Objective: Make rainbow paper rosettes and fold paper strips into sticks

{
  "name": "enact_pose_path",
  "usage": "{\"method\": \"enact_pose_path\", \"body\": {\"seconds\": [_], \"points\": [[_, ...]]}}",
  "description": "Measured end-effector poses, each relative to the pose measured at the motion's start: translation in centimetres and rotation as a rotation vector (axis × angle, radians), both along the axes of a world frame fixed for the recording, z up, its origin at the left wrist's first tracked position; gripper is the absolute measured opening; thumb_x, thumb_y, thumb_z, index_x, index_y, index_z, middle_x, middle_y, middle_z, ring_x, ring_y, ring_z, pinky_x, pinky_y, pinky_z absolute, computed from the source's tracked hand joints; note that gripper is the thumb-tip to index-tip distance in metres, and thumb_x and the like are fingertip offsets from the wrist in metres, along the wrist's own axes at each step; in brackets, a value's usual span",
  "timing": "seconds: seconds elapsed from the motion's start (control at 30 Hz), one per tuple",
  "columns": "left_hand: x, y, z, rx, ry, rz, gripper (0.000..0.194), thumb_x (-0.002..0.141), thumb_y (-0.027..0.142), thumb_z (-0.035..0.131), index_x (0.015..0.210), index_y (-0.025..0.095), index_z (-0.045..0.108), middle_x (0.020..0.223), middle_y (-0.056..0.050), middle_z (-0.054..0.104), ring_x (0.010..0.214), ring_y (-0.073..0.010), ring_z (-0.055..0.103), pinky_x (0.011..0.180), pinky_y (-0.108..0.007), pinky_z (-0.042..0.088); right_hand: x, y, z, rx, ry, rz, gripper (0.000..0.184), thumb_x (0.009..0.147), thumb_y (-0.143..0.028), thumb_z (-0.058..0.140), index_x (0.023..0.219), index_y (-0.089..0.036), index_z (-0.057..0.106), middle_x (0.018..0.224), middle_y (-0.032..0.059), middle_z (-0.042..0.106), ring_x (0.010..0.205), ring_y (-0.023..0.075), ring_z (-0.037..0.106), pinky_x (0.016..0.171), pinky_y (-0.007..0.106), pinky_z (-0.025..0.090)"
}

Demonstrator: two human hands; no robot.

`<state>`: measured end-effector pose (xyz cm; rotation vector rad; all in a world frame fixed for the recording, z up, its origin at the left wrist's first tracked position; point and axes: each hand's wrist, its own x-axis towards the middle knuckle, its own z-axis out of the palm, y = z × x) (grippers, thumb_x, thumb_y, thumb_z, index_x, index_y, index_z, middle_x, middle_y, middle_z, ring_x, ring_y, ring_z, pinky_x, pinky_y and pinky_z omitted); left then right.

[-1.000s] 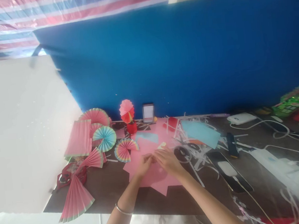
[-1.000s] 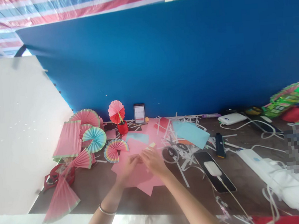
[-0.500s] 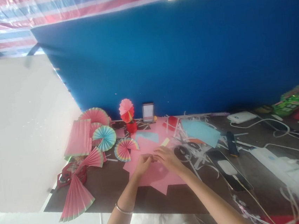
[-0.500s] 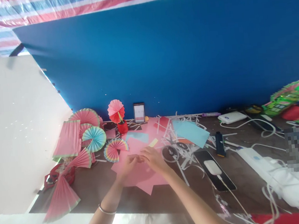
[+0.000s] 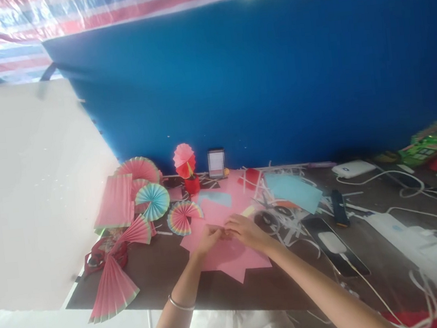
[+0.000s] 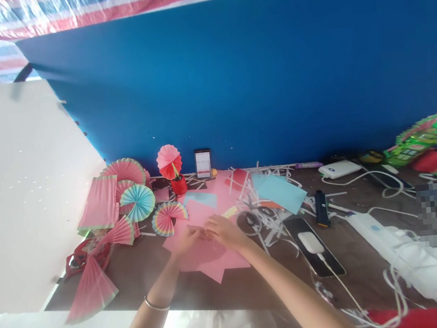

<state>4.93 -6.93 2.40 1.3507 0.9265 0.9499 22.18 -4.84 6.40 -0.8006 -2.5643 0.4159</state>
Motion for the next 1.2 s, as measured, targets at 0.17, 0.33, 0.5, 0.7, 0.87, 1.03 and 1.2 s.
{"method": "enact_pose_path", "body": {"seconds": [0.17, 0.33, 0.5, 0.7, 0.87, 1.03, 1.2], "points": [[-0.1, 0.2, -0.6, 0.007, 0.004, 0.000, 0.025, 0.072, 0.022, 0.048, 0.068, 0.011, 0.070, 0.063, -0.007, 0.069, 0.062, -0.0172, 0.063, 0.064, -0.028, 0.049, -0.4, -0.2, 0.6, -0.040, -0.077, -0.006, 0.021, 0.089, -0.021, 0.044, 0.071, -0.017, 0.055, 0.074, 0.0028, 0.056, 0.073, 0.0150, 0.049, 0.066, 0.028, 0.039], [-0.1, 0.2, -0.9, -0.014, 0.006, 0.012, 0.026, 0.071, 0.024, 0.050, 0.056, 0.012, 0.067, 0.058, -0.006, 0.067, 0.061, -0.0177, 0.062, 0.063, -0.028, 0.049, -0.5, 0.0, 0.8, -0.084, -0.142, -0.001, 0.019, 0.087, -0.020, 0.045, 0.069, -0.018, 0.051, 0.073, 0.0018, 0.053, 0.069, 0.0144, 0.048, 0.061, 0.026, 0.038], [-0.1, 0.0, -0.3, -0.015, -0.027, -0.015, 0.026, 0.071, 0.024, 0.048, 0.057, 0.012, 0.067, 0.057, -0.007, 0.067, 0.060, -0.0189, 0.063, 0.063, -0.029, 0.049, -0.5, 0.2, 1.0, -0.088, -0.161, 0.015, 0.017, 0.086, -0.019, 0.047, 0.069, -0.019, 0.051, 0.073, 0.0019, 0.052, 0.068, 0.0147, 0.048, 0.060, 0.026, 0.038], [-0.1, -0.1, -0.1, -0.032, -0.029, -0.034, 0.028, 0.071, 0.027, 0.050, 0.055, 0.012, 0.067, 0.056, -0.007, 0.067, 0.060, -0.0199, 0.064, 0.064, -0.031, 0.049, -0.6, 0.3, 1.4, -0.126, -0.174, 0.036, 0.016, 0.085, -0.018, 0.046, 0.070, -0.018, 0.050, 0.073, 0.0019, 0.052, 0.069, 0.0148, 0.049, 0.061, 0.025, 0.038], [-0.2, 0.1, -0.4, -0.030, -0.046, -0.021, 0.027, 0.070, 0.024, 0.048, 0.053, 0.012, 0.065, 0.055, -0.007, 0.067, 0.058, -0.0190, 0.063, 0.063, -0.030, 0.049, -0.5, 0.2, 1.3, -0.111, -0.175, 0.040, 0.018, 0.087, -0.021, 0.045, 0.070, -0.018, 0.052, 0.073, 0.0021, 0.052, 0.068, 0.0145, 0.049, 0.060, 0.026, 0.037], [-0.4, 0.2, -0.4, -0.034, -0.038, -0.019, 0.026, 0.070, 0.023, 0.048, 0.055, 0.012, 0.066, 0.057, -0.007, 0.067, 0.060, -0.0182, 0.063, 0.063, -0.029, 0.049, -0.5, 0.2, 1.0, -0.056, -0.123, 0.077, 0.023, 0.089, -0.017, 0.040, 0.072, -0.018, 0.055, 0.074, 0.0030, 0.055, 0.070, 0.0146, 0.050, 0.064, 0.026, 0.039], [-0.4, 0.2, -0.4, -0.023, -0.056, -0.029, 0.026, 0.069, 0.021, 0.046, 0.055, 0.012, 0.066, 0.059, -0.008, 0.068, 0.060, -0.0179, 0.063, 0.062, -0.028, 0.049, -0.7, 0.2, 0.6, 0.001, -0.185, 0.054, 0.021, 0.088, -0.014, 0.039, 0.072, -0.018, 0.053, 0.073, 0.0032, 0.054, 0.067, 0.0150, 0.049, 0.059, 0.026, 0.039]]}}
